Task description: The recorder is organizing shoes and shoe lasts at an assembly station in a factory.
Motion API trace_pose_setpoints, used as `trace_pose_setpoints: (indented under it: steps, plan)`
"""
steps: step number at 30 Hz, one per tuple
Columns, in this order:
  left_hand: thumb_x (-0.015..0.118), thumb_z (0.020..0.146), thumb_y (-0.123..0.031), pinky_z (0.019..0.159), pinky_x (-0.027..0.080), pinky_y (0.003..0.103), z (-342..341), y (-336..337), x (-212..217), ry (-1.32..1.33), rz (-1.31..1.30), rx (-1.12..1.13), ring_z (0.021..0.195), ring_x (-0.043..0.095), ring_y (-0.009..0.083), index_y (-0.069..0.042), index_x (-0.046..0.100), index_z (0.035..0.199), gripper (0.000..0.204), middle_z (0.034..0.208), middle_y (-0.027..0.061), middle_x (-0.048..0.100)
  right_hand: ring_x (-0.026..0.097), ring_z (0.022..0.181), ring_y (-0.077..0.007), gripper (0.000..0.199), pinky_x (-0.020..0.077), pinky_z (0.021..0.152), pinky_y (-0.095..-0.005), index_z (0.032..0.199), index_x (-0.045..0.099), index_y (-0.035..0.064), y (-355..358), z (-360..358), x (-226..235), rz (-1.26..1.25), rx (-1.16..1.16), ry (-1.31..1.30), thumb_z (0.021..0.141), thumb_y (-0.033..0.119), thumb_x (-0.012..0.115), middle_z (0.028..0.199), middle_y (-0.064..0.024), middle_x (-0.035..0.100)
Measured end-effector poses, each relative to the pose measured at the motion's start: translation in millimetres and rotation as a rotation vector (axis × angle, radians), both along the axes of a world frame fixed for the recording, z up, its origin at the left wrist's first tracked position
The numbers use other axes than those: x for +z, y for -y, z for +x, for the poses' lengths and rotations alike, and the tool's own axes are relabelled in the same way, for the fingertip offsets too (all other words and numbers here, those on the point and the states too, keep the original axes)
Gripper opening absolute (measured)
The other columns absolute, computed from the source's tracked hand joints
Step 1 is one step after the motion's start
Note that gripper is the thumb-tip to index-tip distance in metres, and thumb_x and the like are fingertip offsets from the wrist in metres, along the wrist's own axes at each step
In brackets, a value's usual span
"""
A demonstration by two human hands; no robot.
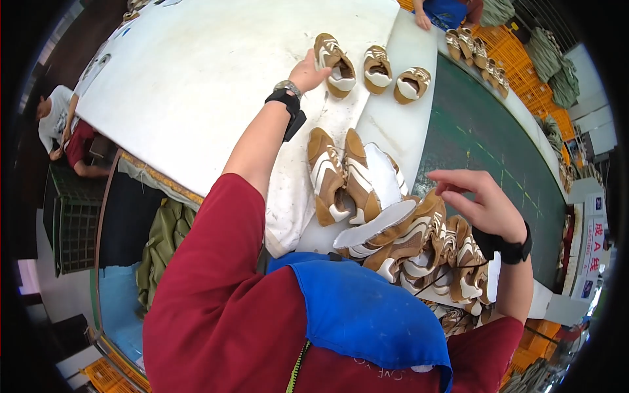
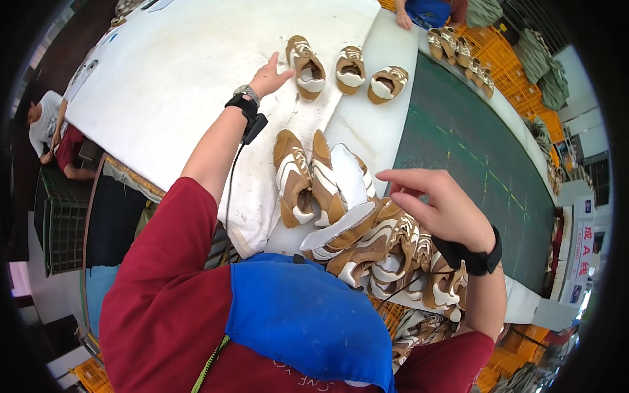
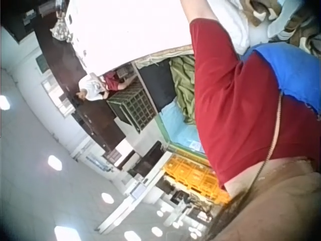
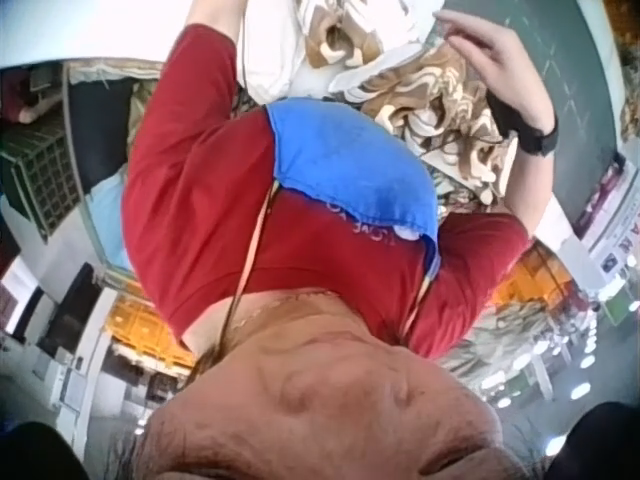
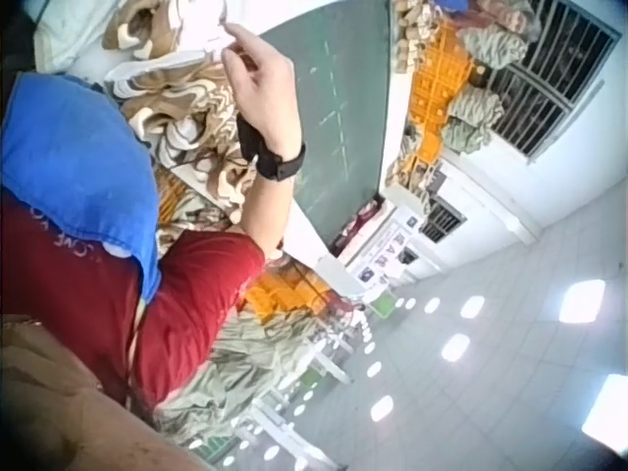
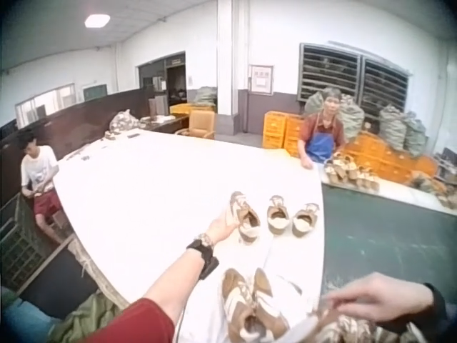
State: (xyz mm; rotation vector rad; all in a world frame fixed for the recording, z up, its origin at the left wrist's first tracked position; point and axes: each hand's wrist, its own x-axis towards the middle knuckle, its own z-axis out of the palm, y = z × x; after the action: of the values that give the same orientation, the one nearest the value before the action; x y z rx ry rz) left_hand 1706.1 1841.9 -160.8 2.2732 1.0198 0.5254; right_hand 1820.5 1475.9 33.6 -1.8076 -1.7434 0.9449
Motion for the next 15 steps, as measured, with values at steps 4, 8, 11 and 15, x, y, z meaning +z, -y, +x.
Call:
trace_pose_setpoints:
  steps: [4,8,11,15]
  plan:
    - [0.062,0.076,-0.046,0.09,0.043,0.042,-3,70,-1,-0.207,0.105,-0.191,0.116,0.044,0.0382,-0.006,0.027,0.136,0.08,0.123,0.0265,0.046,0.061,0.073,-0.0171,0.029,0.0488,0.069,-0.0275,0.11,0.058,0.0,25,8,-7,-0.006,-0.101,-0.018,0.082,0.002,0.054,0.083,-0.0118,0.063]
    - [0.069,0.07,-0.045,0.095,0.039,0.045,-73,178,-41,-0.294,0.254,-0.258,0.126,0.03,0.0386,-0.008,0.025,0.138,0.089,0.135,0.0247,0.033,0.061,0.073,-0.018,0.028,0.0487,0.067,-0.0278,0.11,0.058,0.0009,30,13,-25,0.011,-0.108,-0.031,0.082,0.003,0.054,0.084,-0.0112,0.063]
    - [0.07,0.07,-0.035,0.095,0.04,0.042,-125,176,-90,-0.084,-0.093,-0.171,0.12,0.04,0.0374,-0.006,0.026,0.138,0.086,0.13,0.0255,0.039,0.06,0.07,-0.018,0.029,0.0479,0.064,-0.0278,0.111,0.059,0.0019,24,11,-40,0.019,-0.104,-0.054,0.082,0.004,0.055,0.083,-0.0102,0.063]
    - [0.065,0.073,-0.016,0.084,0.049,0.034,-158,179,-82,0.248,-0.711,-0.023,0.1,0.059,0.0337,-0.002,0.029,0.135,0.073,0.125,0.0254,0.046,0.059,0.071,-0.0179,0.028,0.0474,0.066,-0.0281,0.11,0.059,0.0014,12,7,-49,-0.045,-0.065,-0.09,0.083,0.005,0.054,0.081,-0.0114,0.063]
